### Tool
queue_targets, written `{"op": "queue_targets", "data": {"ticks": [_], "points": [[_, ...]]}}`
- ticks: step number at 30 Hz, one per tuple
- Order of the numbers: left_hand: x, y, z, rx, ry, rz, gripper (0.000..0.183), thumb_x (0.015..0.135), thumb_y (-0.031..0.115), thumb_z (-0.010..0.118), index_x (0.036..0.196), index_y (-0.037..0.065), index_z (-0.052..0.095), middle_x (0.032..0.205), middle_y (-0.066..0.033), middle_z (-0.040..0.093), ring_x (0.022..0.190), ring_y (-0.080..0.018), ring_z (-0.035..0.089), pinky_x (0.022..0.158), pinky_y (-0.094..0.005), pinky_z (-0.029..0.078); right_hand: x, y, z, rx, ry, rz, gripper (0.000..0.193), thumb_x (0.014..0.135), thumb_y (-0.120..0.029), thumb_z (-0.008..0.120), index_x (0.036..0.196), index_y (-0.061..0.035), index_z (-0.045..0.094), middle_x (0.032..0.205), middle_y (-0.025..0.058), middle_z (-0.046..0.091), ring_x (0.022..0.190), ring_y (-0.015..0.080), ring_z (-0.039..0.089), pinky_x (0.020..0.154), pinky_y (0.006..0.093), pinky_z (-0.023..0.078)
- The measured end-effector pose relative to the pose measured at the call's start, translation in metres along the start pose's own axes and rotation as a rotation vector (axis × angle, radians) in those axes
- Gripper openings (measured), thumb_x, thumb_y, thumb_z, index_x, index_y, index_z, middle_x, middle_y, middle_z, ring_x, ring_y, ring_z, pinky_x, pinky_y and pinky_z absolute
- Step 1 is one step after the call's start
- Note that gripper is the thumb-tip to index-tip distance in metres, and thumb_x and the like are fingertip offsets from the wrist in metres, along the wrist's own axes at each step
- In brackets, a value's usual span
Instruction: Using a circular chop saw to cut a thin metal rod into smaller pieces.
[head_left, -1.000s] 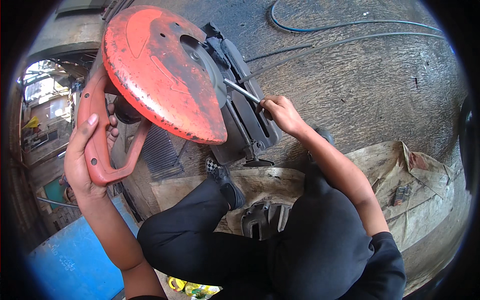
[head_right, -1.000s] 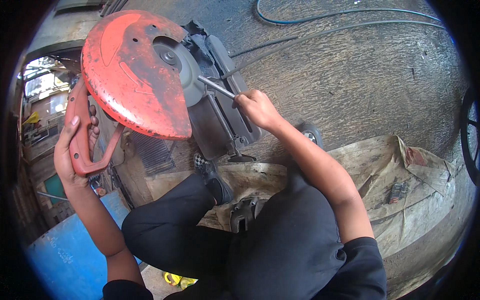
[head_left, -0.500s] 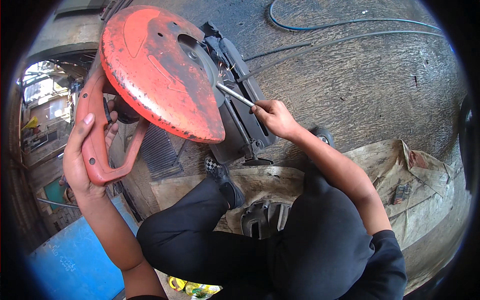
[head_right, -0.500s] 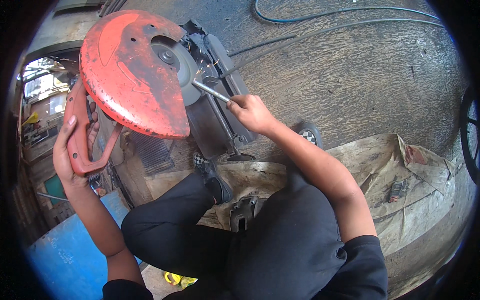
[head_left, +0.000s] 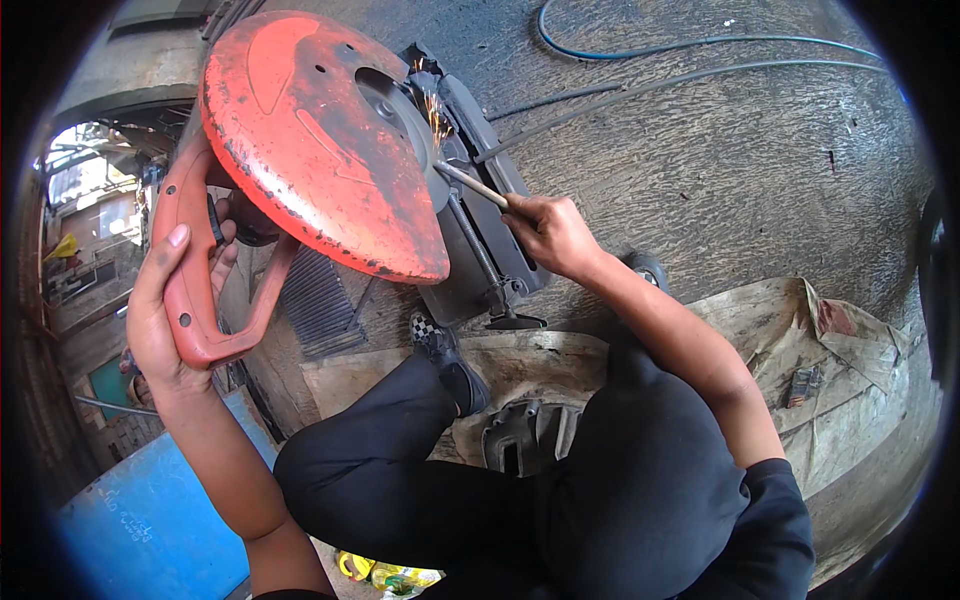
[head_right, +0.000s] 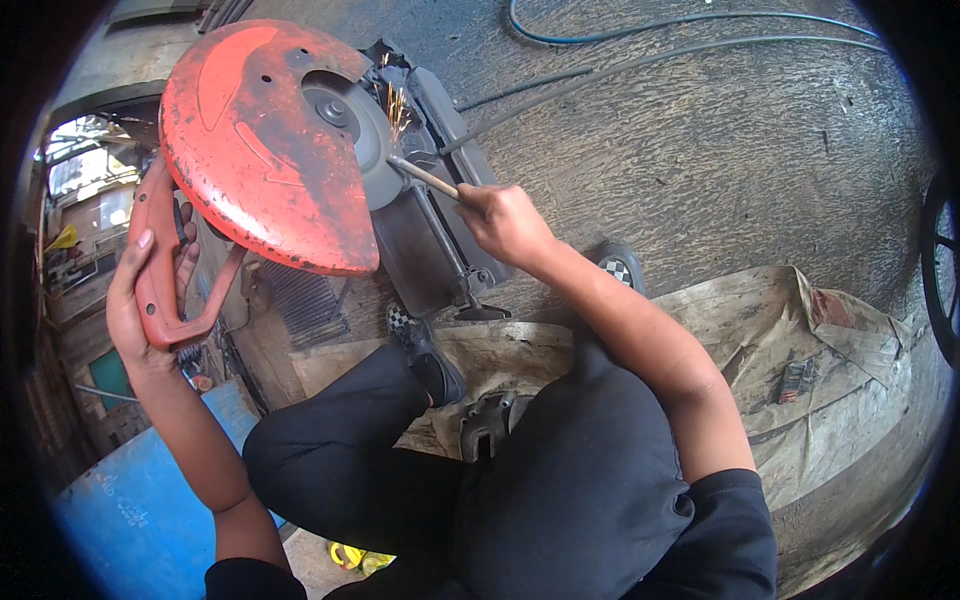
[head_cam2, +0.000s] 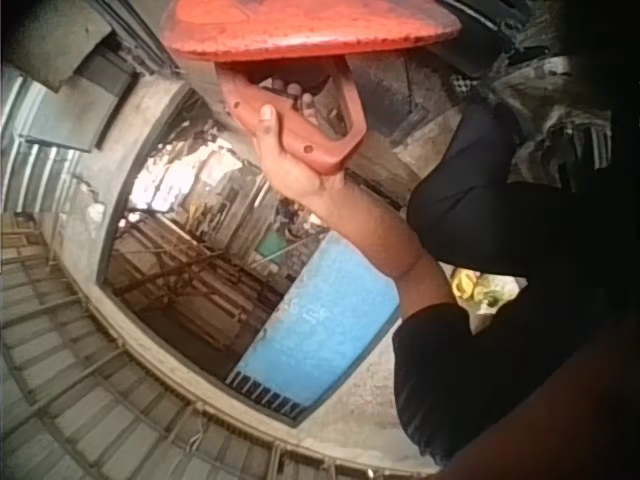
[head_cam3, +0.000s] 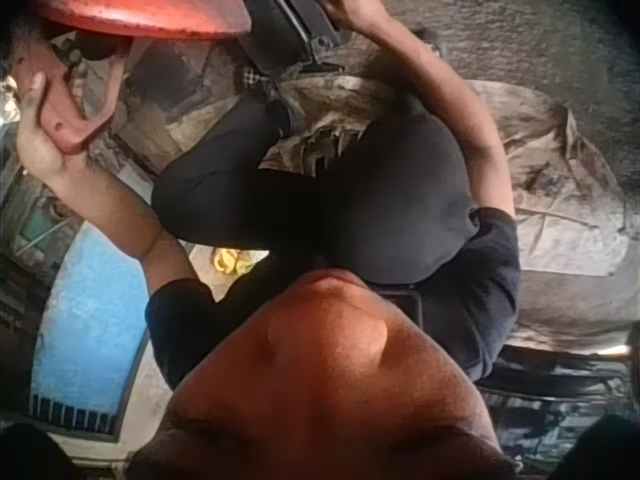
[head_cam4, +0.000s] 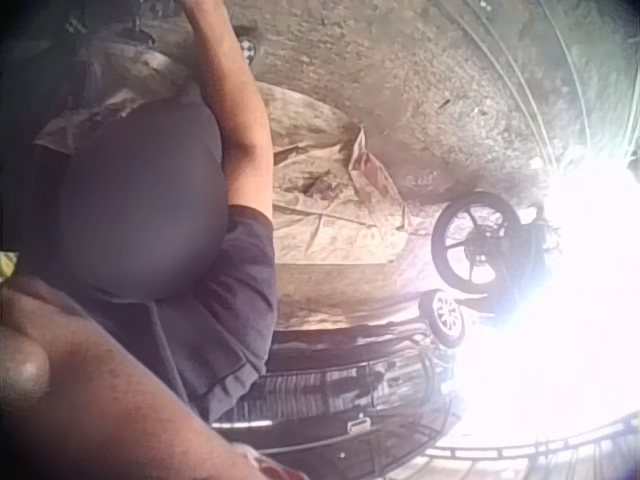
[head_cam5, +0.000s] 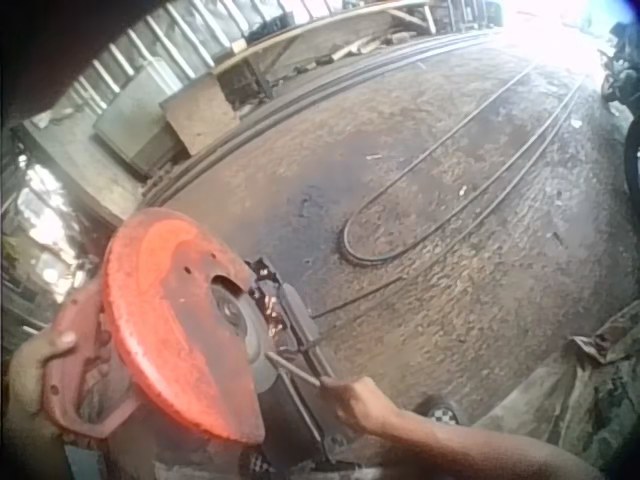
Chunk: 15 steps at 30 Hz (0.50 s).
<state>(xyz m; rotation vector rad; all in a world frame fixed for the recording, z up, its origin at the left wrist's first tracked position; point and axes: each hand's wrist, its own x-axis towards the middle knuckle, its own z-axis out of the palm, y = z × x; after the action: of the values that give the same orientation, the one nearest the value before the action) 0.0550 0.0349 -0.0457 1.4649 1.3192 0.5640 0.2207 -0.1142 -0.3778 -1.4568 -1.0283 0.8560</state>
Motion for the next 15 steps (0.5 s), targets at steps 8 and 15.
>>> {"op": "queue_targets", "data": {"ticks": [8,15], "points": [[0.003,-0.001,-0.006,0.061,-0.025,0.027,0.058,0.087,0.017,0.062,0.134,-0.008,0.040,0.117,-0.0197,0.057,0.101,-0.0229,0.058,0.091,-0.0340,0.047,0.003,-0.011,-0.020,-0.175,-0.004,0.102,0.034,0.086,-0.028,0.053,0.104,-0.0012,0.067,0.071,0.0211,0.063,0.069,0.0379,0.062,0.068,0.0448,0.050],[0.001,-0.002,-0.003,0.049,0.006,0.014,0.058,0.087,0.017,0.061,0.135,-0.008,0.039,0.118,-0.0201,0.057,0.103,-0.0239,0.059,0.092,-0.0351,0.046,0.008,0.008,-0.014,0.270,-0.203,0.396,0.034,0.088,-0.027,0.049,0.089,0.0015,0.067,0.059,0.0057,0.055,0.052,0.0165,0.053,0.051,0.0337,0.041]]}}
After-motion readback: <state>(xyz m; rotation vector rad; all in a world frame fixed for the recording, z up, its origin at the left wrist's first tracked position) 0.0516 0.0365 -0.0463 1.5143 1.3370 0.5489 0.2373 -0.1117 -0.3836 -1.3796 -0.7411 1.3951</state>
